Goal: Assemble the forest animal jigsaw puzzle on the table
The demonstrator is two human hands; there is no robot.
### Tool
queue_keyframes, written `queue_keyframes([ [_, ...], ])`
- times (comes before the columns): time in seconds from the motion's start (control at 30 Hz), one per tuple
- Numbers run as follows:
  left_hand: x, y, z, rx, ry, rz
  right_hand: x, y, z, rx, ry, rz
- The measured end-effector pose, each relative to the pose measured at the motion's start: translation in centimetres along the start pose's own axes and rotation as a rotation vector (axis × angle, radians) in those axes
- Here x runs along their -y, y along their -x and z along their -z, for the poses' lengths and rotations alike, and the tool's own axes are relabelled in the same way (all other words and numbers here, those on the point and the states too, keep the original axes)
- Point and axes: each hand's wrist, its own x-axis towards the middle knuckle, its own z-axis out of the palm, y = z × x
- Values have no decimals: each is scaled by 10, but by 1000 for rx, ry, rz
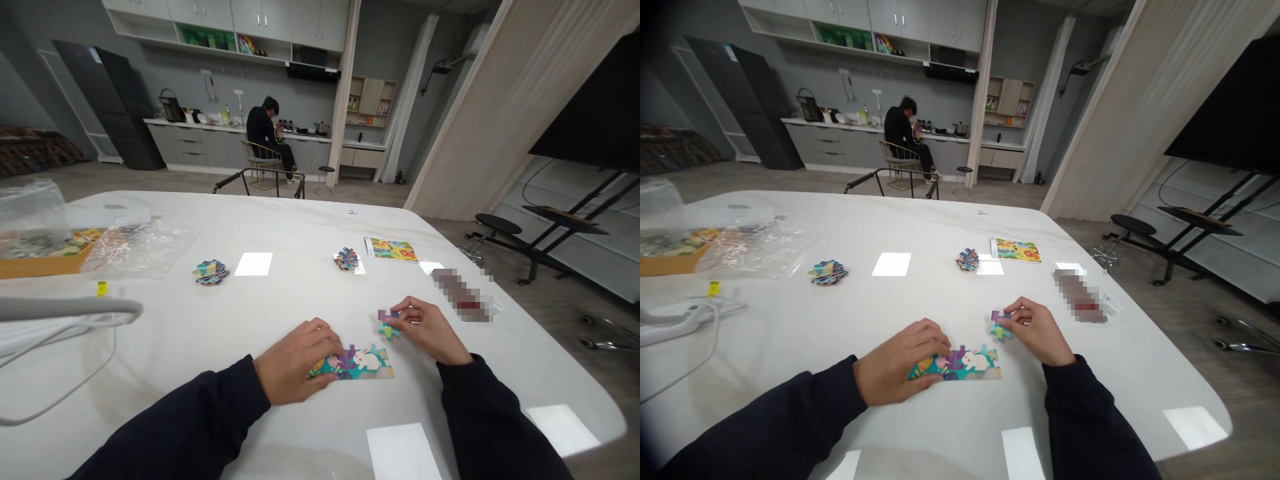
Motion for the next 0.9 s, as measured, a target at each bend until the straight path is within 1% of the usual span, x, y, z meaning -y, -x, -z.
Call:
queue_keyframes([
  [0.1,1,1,-1,29,0,11,-8,-2,-4,54,33,34],
  [0.23,3,2,-2,38,-3,14,-15,-5,-7,49,82,72],
  [0.4,3,2,-1,47,-19,21,-19,-6,-4,83,119,60],
  [0.57,2,2,-1,47,-43,11,-19,-7,-4,69,160,54],
  [0.77,3,2,-1,56,-54,18,-21,-7,-3,62,138,54],
  [0.9,0,2,-2,63,-65,18,-23,-7,-3,44,109,57],
])
